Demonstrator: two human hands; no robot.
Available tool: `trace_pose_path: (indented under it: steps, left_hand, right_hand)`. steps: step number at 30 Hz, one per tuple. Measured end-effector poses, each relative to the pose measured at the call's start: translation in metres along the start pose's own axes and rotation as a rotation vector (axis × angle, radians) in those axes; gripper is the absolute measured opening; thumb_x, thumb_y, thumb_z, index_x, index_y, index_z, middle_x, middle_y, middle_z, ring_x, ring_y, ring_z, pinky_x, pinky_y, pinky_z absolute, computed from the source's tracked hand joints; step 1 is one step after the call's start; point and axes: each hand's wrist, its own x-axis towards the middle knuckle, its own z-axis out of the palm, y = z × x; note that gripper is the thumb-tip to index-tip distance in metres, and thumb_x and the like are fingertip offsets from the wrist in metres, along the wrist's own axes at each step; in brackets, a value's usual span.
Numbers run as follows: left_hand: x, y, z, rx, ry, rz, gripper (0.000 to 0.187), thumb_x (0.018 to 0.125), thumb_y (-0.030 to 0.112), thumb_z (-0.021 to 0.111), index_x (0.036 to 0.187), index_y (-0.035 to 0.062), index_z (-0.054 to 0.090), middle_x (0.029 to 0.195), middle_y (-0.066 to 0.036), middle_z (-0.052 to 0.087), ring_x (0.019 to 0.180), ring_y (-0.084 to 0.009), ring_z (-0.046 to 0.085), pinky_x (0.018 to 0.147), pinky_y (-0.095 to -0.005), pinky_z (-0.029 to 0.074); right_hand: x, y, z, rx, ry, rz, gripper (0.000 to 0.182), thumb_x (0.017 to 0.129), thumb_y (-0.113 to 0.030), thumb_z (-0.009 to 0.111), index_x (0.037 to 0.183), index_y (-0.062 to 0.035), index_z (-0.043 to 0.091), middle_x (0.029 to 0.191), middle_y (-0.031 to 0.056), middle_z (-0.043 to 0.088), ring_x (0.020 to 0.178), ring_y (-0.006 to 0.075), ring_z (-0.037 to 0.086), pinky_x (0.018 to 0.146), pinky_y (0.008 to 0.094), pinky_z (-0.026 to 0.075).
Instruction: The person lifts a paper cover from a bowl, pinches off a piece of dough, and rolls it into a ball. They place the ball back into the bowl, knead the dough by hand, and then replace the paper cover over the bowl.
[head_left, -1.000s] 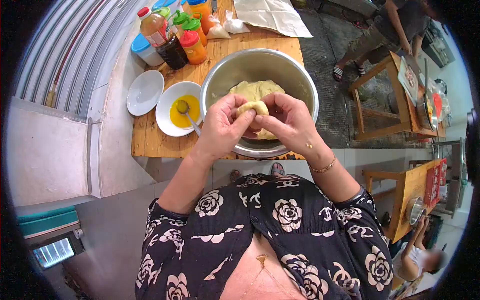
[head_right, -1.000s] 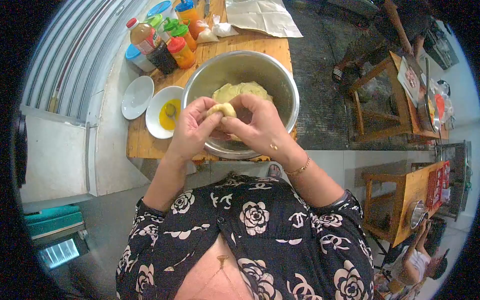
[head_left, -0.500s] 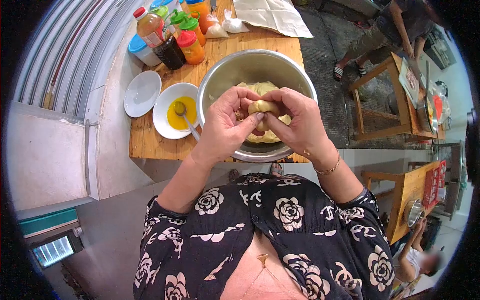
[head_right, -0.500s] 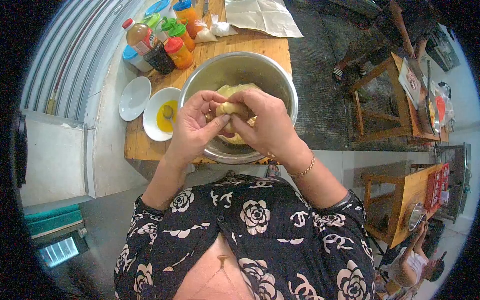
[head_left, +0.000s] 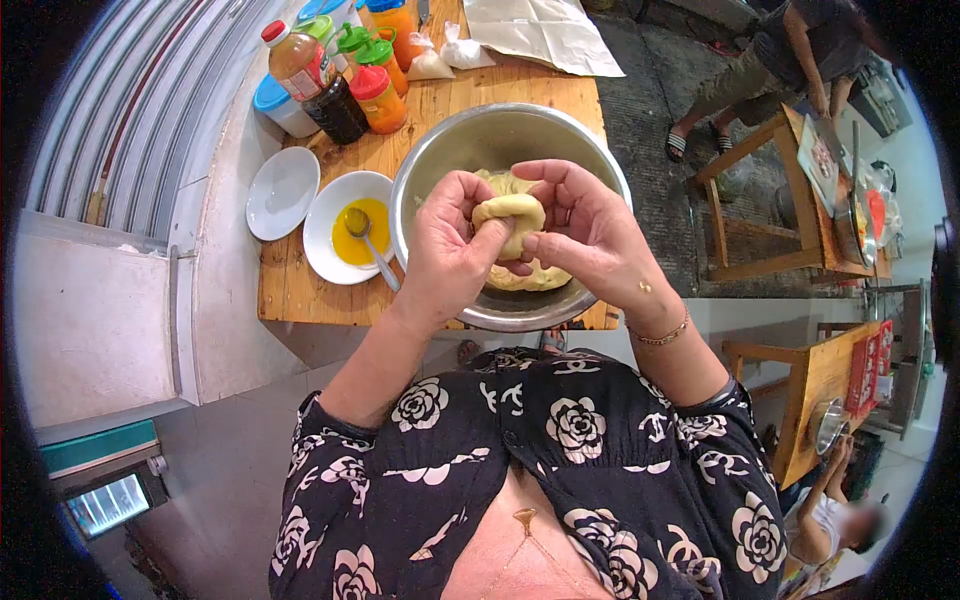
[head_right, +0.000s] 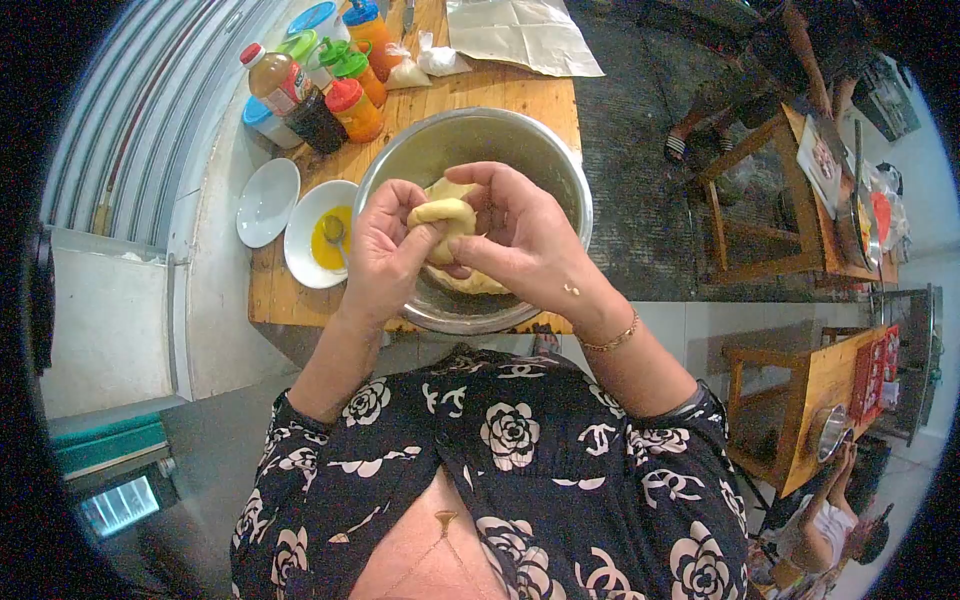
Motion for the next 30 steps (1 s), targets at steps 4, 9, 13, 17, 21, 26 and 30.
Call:
trace_pose_path:
  steps: [4, 9, 13, 17, 21, 26, 30]
  left_hand:
    - [0.000, -0.017, -0.005, 0.165, 0.000, 0.130, 0.024, 0.085, -0.004, 0.056, 0.107, 0.0016, 0.048, 0.091, -0.005, 0.059, 0.082, -0.0084, 0.061, 0.066, -0.0228, 0.054]
    - [-0.008, -0.004, -0.007, 0.460, -0.140, 0.096, 0.024, 0.083, -0.004, 0.054, 0.107, -0.0013, 0.054, 0.097, -0.005, 0.061, 0.086, -0.0079, 0.058, 0.074, -0.0218, 0.050]
    - [-0.008, -0.003, -0.012, 0.611, -0.127, 0.178, 0.017, 0.083, -0.003, 0.054, 0.099, -0.0015, 0.058, 0.094, -0.004, 0.062, 0.086, -0.0071, 0.058, 0.074, -0.0220, 0.050]
    - [-0.007, -0.017, -0.017, 0.335, -0.078, 0.107, 0.010, 0.085, 0.001, 0.054, 0.094, -0.0008, 0.058, 0.087, -0.005, 0.063, 0.082, -0.0089, 0.061, 0.068, -0.0236, 0.053]
    - [-0.009, -0.003, 0.005, -0.023, 0.117, -0.014, 0.009, 0.088, 0.001, 0.052, 0.093, -0.0011, 0.059, 0.084, -0.005, 0.063, 0.081, -0.0090, 0.062, 0.067, -0.0233, 0.056]
    - [-0.011, -0.021, -0.011, 0.057, -0.007, -0.089, 0.011, 0.088, 0.000, 0.053, 0.096, -0.0033, 0.059, 0.094, -0.006, 0.063, 0.082, -0.0090, 0.063, 0.073, -0.0247, 0.057]
    - [-0.011, -0.021, -0.015, -0.016, -0.149, -0.215, 0.013, 0.085, -0.001, 0.054, 0.096, -0.0037, 0.060, 0.096, -0.006, 0.063, 0.085, -0.0093, 0.062, 0.080, -0.0272, 0.056]
  right_hand:
    - [-0.004, 0.008, -0.011, -0.242, 0.009, 0.151, 0.019, 0.079, -0.005, 0.068, 0.094, 0.0055, 0.061, 0.086, 0.0069, 0.062, 0.090, 0.0113, 0.062, 0.072, 0.0254, 0.051]
    - [-0.006, 0.006, -0.015, -0.812, 0.009, -0.213, 0.022, 0.070, -0.010, 0.070, 0.084, 0.0022, 0.058, 0.077, 0.0142, 0.056, 0.073, 0.0282, 0.058, 0.065, 0.0347, 0.046]
    - [-0.006, 0.004, -0.015, -0.905, -0.024, -0.199, 0.025, 0.069, -0.014, 0.070, 0.083, 0.0020, 0.058, 0.078, 0.0148, 0.057, 0.074, 0.0271, 0.059, 0.067, 0.0351, 0.047]
    - [-0.006, 0.010, -0.022, -0.504, -0.096, 0.036, 0.022, 0.074, -0.012, 0.069, 0.088, 0.0022, 0.060, 0.079, 0.0111, 0.060, 0.077, 0.0166, 0.060, 0.068, 0.0324, 0.048]
    - [-0.006, 0.007, -0.009, -0.077, -0.078, 0.113, 0.021, 0.081, -0.008, 0.067, 0.098, 0.0033, 0.060, 0.087, 0.0058, 0.062, 0.082, 0.0082, 0.058, 0.070, 0.0259, 0.050]
    - [-0.004, 0.025, -0.020, -0.387, -0.028, 0.131, 0.020, 0.079, -0.006, 0.069, 0.096, 0.0021, 0.061, 0.085, 0.0059, 0.064, 0.078, 0.0091, 0.058, 0.070, 0.0254, 0.050]
    - [-0.007, 0.012, -0.011, -0.720, 0.006, -0.038, 0.017, 0.071, -0.005, 0.069, 0.085, 0.0013, 0.061, 0.081, 0.0122, 0.064, 0.072, 0.0183, 0.060, 0.067, 0.0320, 0.049]
